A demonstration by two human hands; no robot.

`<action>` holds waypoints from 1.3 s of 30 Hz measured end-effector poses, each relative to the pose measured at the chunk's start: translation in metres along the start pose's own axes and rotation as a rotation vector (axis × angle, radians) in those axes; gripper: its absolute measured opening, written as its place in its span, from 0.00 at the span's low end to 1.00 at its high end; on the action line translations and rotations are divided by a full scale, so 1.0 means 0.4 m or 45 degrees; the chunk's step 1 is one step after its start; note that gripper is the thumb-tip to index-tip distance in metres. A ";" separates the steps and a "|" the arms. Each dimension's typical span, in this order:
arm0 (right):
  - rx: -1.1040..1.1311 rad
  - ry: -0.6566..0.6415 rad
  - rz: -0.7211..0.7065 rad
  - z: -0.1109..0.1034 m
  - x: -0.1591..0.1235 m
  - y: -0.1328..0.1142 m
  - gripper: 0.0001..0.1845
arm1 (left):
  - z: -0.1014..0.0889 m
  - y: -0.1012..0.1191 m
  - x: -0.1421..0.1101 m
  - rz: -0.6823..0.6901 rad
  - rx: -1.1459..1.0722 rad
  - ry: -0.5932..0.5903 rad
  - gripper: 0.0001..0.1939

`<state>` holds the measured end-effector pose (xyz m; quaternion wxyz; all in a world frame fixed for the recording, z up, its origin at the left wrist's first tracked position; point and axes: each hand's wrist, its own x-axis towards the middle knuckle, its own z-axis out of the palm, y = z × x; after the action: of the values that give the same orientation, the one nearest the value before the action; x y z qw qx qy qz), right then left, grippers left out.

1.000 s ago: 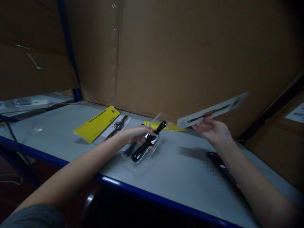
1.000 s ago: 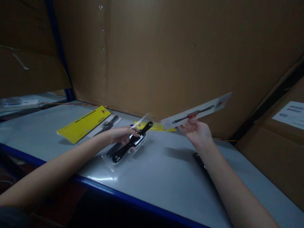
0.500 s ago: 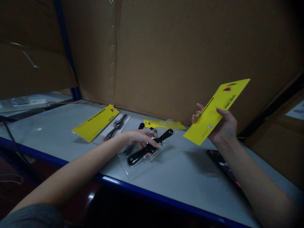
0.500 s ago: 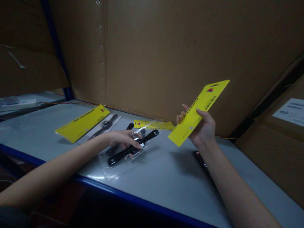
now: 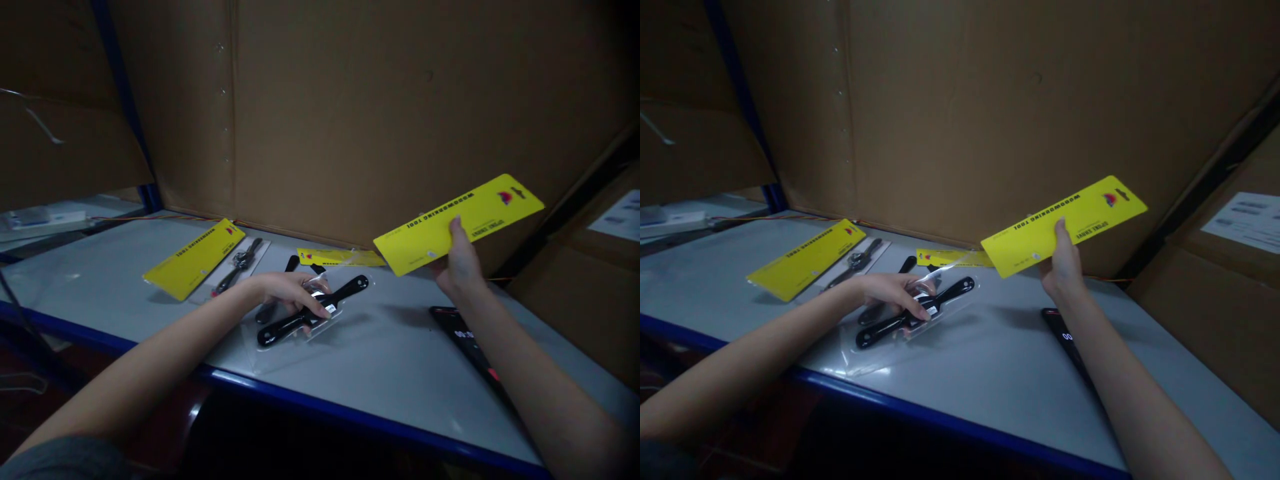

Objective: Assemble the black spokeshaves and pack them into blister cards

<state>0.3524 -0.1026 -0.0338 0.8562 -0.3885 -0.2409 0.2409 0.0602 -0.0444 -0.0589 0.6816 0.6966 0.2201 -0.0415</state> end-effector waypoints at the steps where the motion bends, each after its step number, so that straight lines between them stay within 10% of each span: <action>1: -0.021 -0.036 0.010 0.000 -0.001 0.009 0.16 | 0.002 0.003 -0.002 0.002 0.005 -0.006 0.31; 26: -0.198 -0.122 0.084 0.017 -0.059 0.069 0.19 | 0.005 0.006 -0.006 0.205 0.192 0.102 0.25; 34: -0.253 -0.659 0.397 0.078 -0.206 0.102 0.21 | 0.008 0.013 0.003 0.215 0.141 0.276 0.24; 39: -0.259 -0.653 0.439 0.043 -0.126 0.073 0.18 | 0.000 0.008 0.014 0.169 0.024 0.384 0.27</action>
<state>0.2970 -0.1064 -0.0580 0.6709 -0.4340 -0.4022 0.4469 0.0661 -0.0429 -0.0580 0.6356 0.7142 0.2731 0.1066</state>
